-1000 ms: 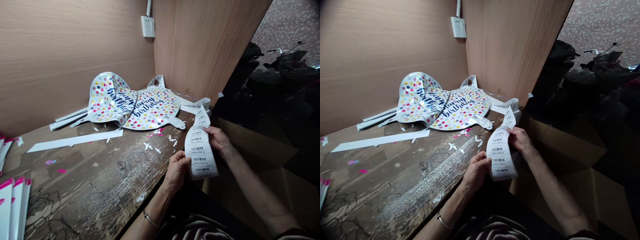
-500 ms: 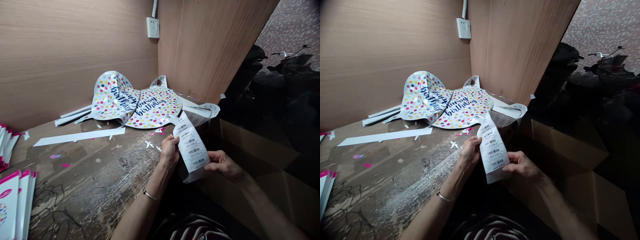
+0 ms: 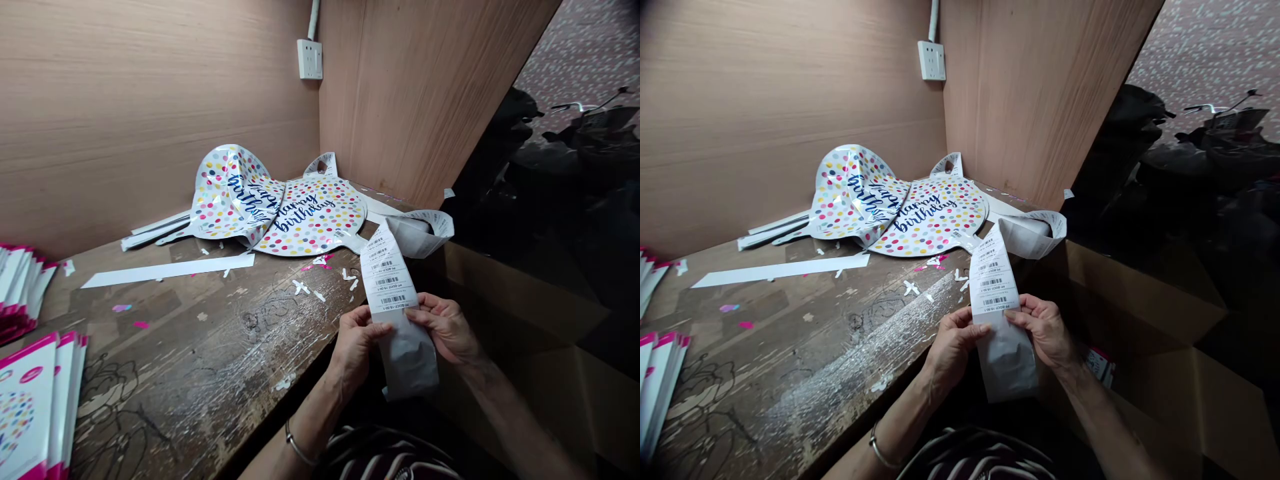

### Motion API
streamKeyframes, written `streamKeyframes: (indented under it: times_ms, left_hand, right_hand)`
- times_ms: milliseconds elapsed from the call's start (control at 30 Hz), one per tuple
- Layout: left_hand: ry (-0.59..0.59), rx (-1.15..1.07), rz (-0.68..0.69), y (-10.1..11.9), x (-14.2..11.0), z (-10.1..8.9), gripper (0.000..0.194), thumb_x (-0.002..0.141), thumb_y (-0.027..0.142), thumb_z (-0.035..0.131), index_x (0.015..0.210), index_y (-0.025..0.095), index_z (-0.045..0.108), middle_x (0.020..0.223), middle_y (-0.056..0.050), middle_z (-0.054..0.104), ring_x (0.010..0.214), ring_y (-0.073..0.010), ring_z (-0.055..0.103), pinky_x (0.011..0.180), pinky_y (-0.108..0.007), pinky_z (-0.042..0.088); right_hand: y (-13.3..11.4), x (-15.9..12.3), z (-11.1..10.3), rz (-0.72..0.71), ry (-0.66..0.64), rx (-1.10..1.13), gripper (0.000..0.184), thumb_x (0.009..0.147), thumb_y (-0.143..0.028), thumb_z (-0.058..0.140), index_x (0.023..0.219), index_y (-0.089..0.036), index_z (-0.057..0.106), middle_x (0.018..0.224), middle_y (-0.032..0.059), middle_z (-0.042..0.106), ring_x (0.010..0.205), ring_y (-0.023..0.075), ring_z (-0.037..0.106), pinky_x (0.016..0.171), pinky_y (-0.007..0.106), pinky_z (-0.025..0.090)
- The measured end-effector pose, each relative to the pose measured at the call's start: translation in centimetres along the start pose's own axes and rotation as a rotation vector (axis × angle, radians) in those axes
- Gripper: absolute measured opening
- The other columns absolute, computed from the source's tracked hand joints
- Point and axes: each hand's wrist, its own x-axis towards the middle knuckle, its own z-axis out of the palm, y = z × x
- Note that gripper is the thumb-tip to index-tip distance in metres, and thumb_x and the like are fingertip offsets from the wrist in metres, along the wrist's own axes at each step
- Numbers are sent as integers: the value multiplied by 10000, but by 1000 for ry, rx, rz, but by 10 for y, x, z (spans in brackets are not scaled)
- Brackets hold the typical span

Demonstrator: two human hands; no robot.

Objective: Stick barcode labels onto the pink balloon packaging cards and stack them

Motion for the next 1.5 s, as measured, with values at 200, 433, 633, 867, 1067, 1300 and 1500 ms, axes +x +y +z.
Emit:
streamKeyframes:
  times_ms: [200, 433, 633, 867, 1067, 1300, 1500]
  left_hand:
    - [59, 79, -21, 12, -2, 4, 257, 558, 156, 729, 800, 76, 692, 694, -83, 693, 585, -166, 608, 596, -269, 458]
    - [144, 268, -53, 38, -15, 8, 162, 564, 199, 697, 682, 89, 679, 559, -46, 635, 449, -115, 518, 479, -235, 384]
    - [140, 331, 13, 45, -20, 6, 112, 540, 206, 678, 587, 111, 644, 501, 3, 557, 454, -91, 453, 483, -223, 312]
    - [47, 569, 45, 50, -22, -2, 127, 577, 251, 624, 545, 130, 601, 496, 24, 454, 494, -91, 342, 481, -242, 207]
    - [-5, 713, 108, 46, -23, -4, 121, 617, 225, 551, 568, 141, 623, 526, 11, 465, 533, -112, 348, 505, -254, 219]
    - [10, 730, 73, 42, -23, -6, 101, 600, 204, 550, 549, 140, 608, 535, 9, 479, 542, -114, 373, 506, -249, 238]
    - [19, 654, -84, 20, -24, -16, 91, 571, 232, 544, 544, 149, 572, 491, 21, 433, 457, -94, 327, 455, -242, 217]
  right_hand:
    - [10, 0, -3, -63, -42, -126, 230, 637, -301, 756, 782, -147, 665, 733, 58, 693, 649, 160, 630, 632, 264, 518]
    - [-20, -17, -7, -1144, 326, -1030, 365, 729, -172, 675, 1087, -215, 619, 1056, 86, 618, 961, 246, 579, 851, 424, 473]
    - [-23, -11, 34, -1436, -251, -1289, 290, 782, -75, 557, 1057, -151, 612, 1026, 98, 639, 1012, 245, 545, 888, 454, 445]
    - [3, 4, 37, -1372, -256, -1190, 382, 798, -48, 500, 1165, -152, 537, 1000, 119, 642, 958, 246, 575, 786, 422, 498]
    - [12, 2, 38, -1398, -183, -1175, 326, 791, -49, 482, 1092, -151, 557, 923, 122, 644, 894, 248, 599, 747, 415, 507]
    - [24, -3, 42, -1268, -99, -1106, 219, 797, -48, 435, 956, -139, 555, 839, 112, 602, 811, 227, 571, 690, 369, 488]
    - [18, -2, 26, -568, 5, -703, 179, 837, -299, 484, 716, -198, 569, 634, 18, 571, 585, 162, 535, 540, 276, 427]
